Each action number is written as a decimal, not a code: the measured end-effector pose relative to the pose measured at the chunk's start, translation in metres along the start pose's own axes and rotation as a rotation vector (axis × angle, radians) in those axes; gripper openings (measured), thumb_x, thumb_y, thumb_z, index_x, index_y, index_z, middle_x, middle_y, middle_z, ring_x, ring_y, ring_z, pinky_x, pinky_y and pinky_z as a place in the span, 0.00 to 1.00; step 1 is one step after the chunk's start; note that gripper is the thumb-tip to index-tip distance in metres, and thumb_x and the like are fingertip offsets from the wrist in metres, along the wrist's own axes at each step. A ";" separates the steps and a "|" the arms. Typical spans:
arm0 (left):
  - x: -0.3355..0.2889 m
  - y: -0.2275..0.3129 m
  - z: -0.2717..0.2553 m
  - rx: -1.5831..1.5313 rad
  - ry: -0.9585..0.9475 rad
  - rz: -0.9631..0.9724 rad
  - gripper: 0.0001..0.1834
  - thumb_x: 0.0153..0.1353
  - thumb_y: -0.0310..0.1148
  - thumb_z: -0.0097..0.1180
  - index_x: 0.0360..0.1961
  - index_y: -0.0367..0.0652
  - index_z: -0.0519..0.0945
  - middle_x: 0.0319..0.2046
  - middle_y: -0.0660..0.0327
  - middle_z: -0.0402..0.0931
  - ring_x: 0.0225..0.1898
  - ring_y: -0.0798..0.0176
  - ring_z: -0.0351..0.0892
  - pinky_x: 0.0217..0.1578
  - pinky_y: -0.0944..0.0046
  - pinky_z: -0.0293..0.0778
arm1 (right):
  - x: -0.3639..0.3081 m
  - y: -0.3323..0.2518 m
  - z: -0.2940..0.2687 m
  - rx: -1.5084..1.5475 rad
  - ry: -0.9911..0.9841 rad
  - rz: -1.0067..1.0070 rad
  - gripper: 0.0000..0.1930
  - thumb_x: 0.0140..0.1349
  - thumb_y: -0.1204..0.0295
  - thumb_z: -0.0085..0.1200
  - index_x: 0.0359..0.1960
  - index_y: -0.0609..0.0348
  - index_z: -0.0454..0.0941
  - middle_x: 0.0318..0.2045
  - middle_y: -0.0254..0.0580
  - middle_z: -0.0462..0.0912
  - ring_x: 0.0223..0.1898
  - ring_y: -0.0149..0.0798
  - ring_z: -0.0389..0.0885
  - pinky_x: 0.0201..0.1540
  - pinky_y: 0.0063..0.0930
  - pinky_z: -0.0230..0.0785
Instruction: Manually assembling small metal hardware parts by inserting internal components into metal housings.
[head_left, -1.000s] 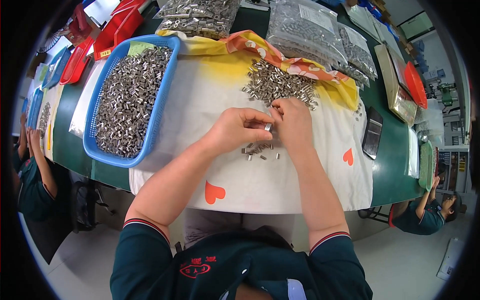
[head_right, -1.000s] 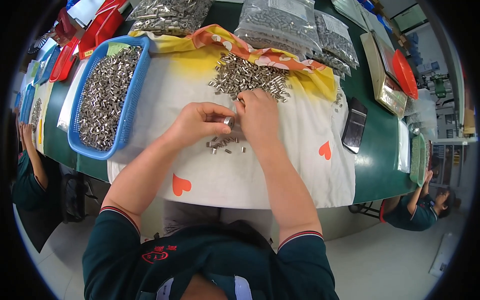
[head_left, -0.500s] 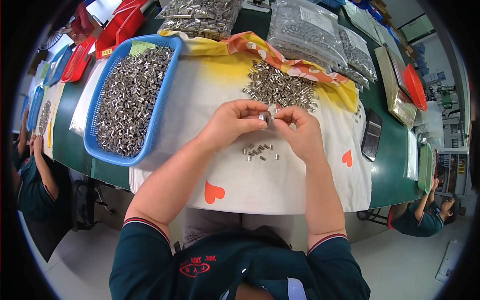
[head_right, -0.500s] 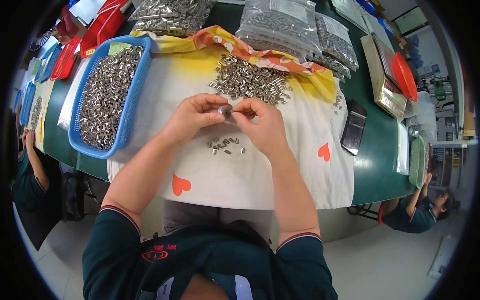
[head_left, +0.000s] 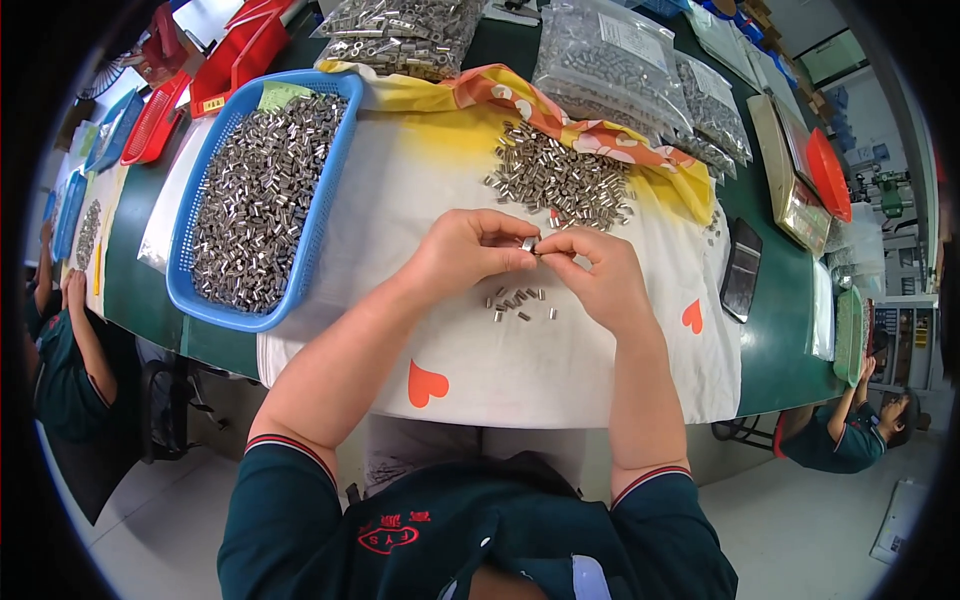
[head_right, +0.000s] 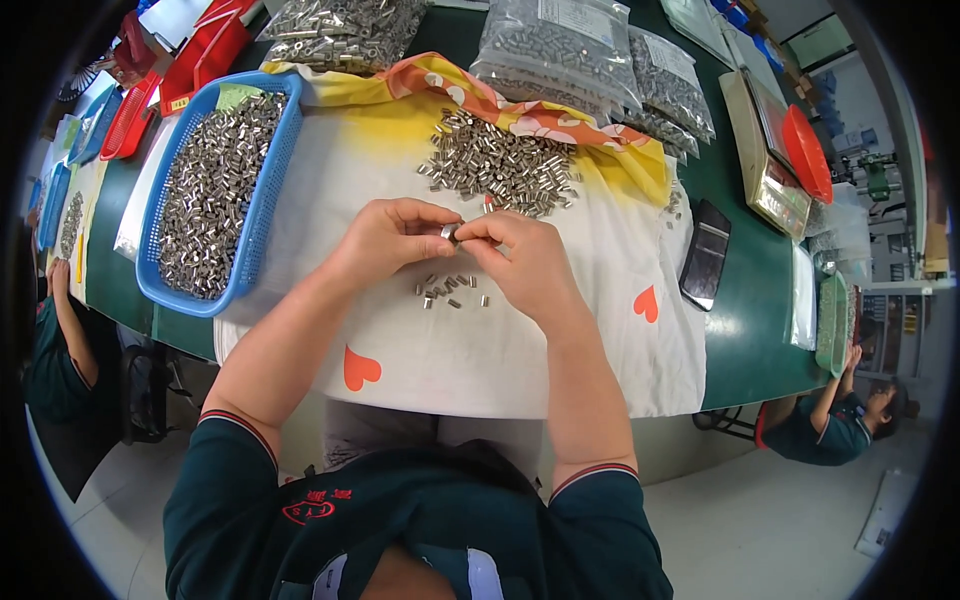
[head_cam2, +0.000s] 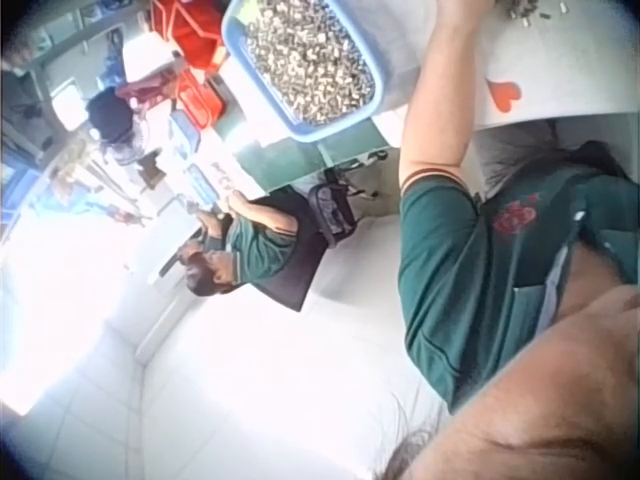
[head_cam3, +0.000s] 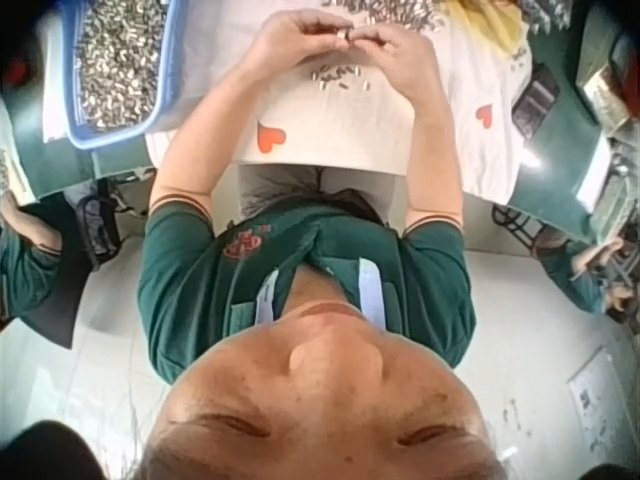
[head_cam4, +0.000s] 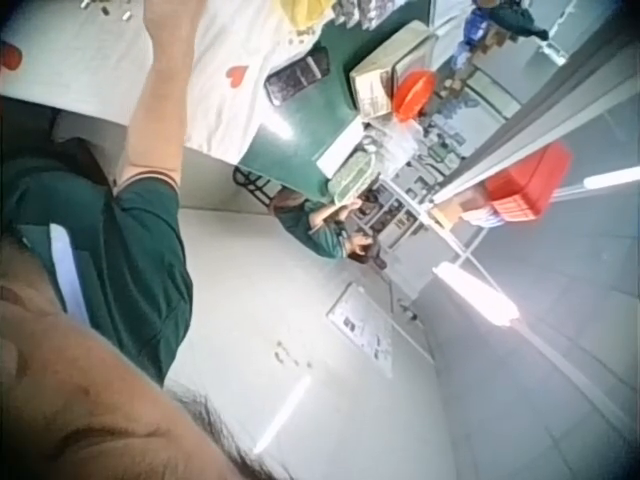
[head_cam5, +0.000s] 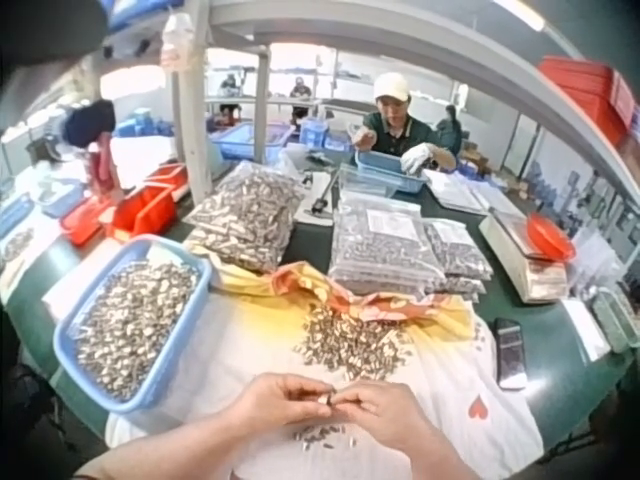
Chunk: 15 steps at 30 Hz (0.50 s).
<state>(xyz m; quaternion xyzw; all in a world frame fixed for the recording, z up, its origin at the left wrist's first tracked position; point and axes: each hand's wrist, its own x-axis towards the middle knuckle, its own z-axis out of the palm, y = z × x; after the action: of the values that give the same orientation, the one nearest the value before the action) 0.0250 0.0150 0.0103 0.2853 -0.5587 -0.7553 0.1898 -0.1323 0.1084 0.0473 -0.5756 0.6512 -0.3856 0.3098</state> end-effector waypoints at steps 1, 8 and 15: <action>0.000 -0.001 0.000 0.009 -0.019 -0.013 0.16 0.48 0.24 0.61 0.40 0.34 0.77 0.31 0.64 0.77 0.32 0.76 0.73 0.33 0.76 0.71 | 0.000 0.000 0.001 -0.001 0.001 0.000 0.05 0.47 0.77 0.55 0.28 0.62 0.75 0.23 0.38 0.77 0.26 0.32 0.74 0.30 0.22 0.67; 0.000 -0.003 0.004 0.076 -0.084 -0.014 0.16 0.47 0.24 0.61 0.39 0.34 0.77 0.30 0.63 0.77 0.32 0.75 0.74 0.33 0.75 0.71 | 0.017 0.020 -0.001 -0.003 0.208 0.039 0.06 0.47 0.77 0.56 0.29 0.59 0.77 0.26 0.33 0.75 0.28 0.28 0.71 0.32 0.22 0.64; -0.001 0.005 0.004 0.032 -0.066 -0.013 0.14 0.49 0.24 0.60 0.39 0.35 0.77 0.30 0.64 0.77 0.32 0.76 0.74 0.34 0.76 0.71 | 0.025 0.035 0.029 -0.656 0.270 -0.243 0.06 0.45 0.75 0.53 0.27 0.55 0.77 0.26 0.36 0.73 0.36 0.40 0.71 0.40 0.35 0.61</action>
<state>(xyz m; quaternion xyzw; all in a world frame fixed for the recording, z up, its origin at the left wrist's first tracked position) 0.0233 0.0172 0.0161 0.2666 -0.5748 -0.7565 0.1619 -0.1294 0.0807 0.0037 -0.6614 0.7018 -0.2630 -0.0277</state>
